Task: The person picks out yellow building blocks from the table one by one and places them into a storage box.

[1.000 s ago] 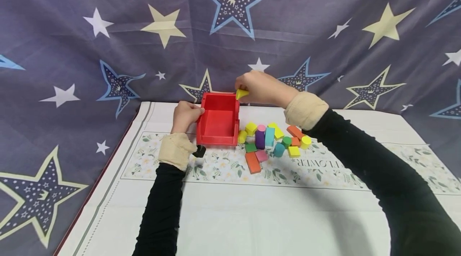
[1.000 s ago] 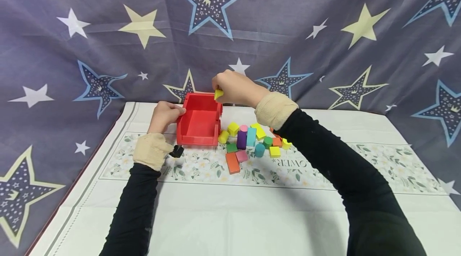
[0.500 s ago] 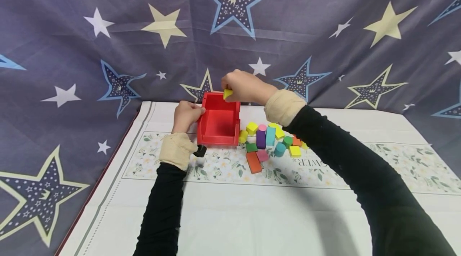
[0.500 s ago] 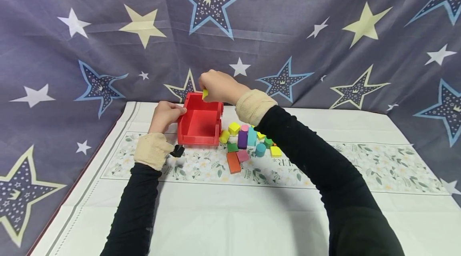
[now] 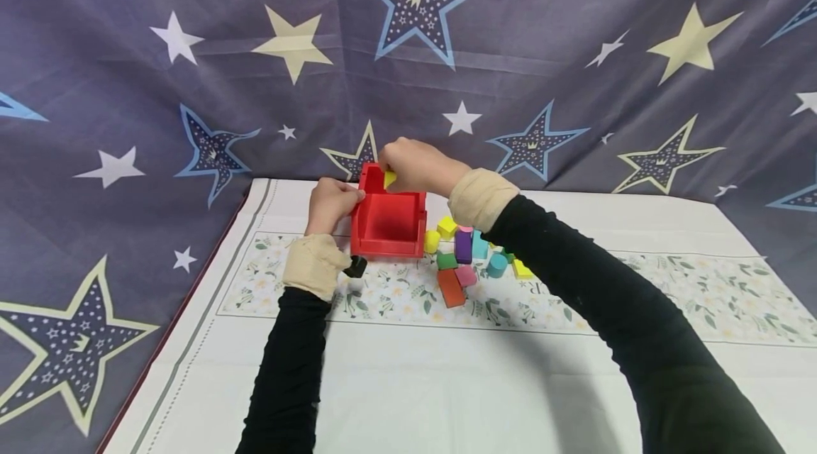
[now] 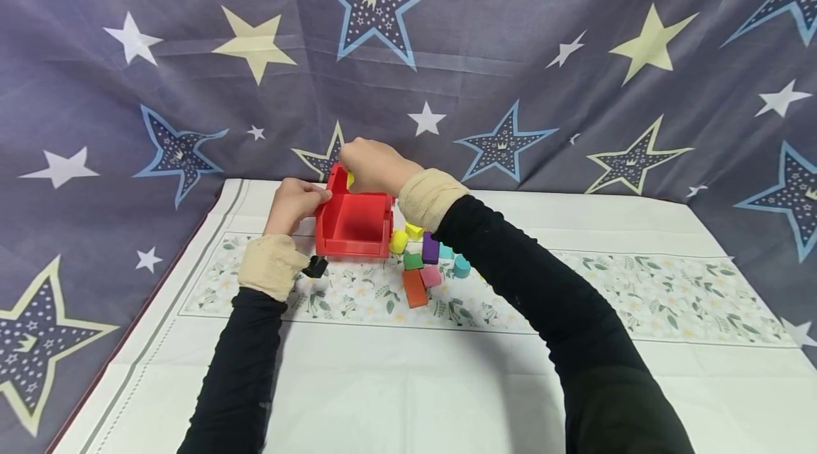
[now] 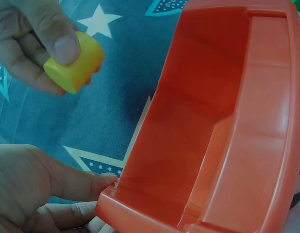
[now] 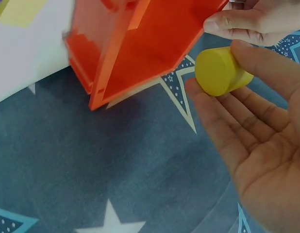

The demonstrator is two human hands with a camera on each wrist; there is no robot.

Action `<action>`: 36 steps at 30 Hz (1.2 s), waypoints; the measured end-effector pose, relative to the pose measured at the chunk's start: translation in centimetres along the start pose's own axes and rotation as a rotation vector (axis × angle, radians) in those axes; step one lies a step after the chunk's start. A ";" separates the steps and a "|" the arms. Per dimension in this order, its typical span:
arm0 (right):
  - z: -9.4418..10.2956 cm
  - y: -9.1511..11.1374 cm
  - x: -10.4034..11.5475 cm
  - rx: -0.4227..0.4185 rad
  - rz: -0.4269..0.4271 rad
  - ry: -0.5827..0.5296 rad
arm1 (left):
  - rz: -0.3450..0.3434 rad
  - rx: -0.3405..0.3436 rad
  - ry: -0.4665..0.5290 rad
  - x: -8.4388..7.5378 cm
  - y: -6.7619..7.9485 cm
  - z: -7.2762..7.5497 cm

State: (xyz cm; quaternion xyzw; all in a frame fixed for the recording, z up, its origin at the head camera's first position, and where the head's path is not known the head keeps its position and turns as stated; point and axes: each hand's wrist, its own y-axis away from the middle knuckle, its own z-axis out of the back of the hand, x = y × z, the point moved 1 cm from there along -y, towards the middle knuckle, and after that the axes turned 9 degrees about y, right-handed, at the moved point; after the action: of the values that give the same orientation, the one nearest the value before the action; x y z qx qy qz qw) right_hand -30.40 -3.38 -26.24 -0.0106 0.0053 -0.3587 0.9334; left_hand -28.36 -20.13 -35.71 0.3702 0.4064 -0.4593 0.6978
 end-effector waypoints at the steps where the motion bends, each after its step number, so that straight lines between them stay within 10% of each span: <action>1: -0.1 -0.1 0.1 0.001 0.000 -0.004 | 0.000 0.000 0.001 0.0 0.0 0.0; 36: -2.5 -5.2 0.7 0.105 -0.437 -0.308 | -0.007 0.007 -0.039 0.2 -0.2 0.2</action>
State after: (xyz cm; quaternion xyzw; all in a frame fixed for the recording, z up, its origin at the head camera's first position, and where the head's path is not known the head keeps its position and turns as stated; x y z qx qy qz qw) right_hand -33.42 -7.70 -28.62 -0.0173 -0.1579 -0.5457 0.8228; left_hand -28.46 -20.44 -35.82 0.3621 0.3922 -0.4702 0.7028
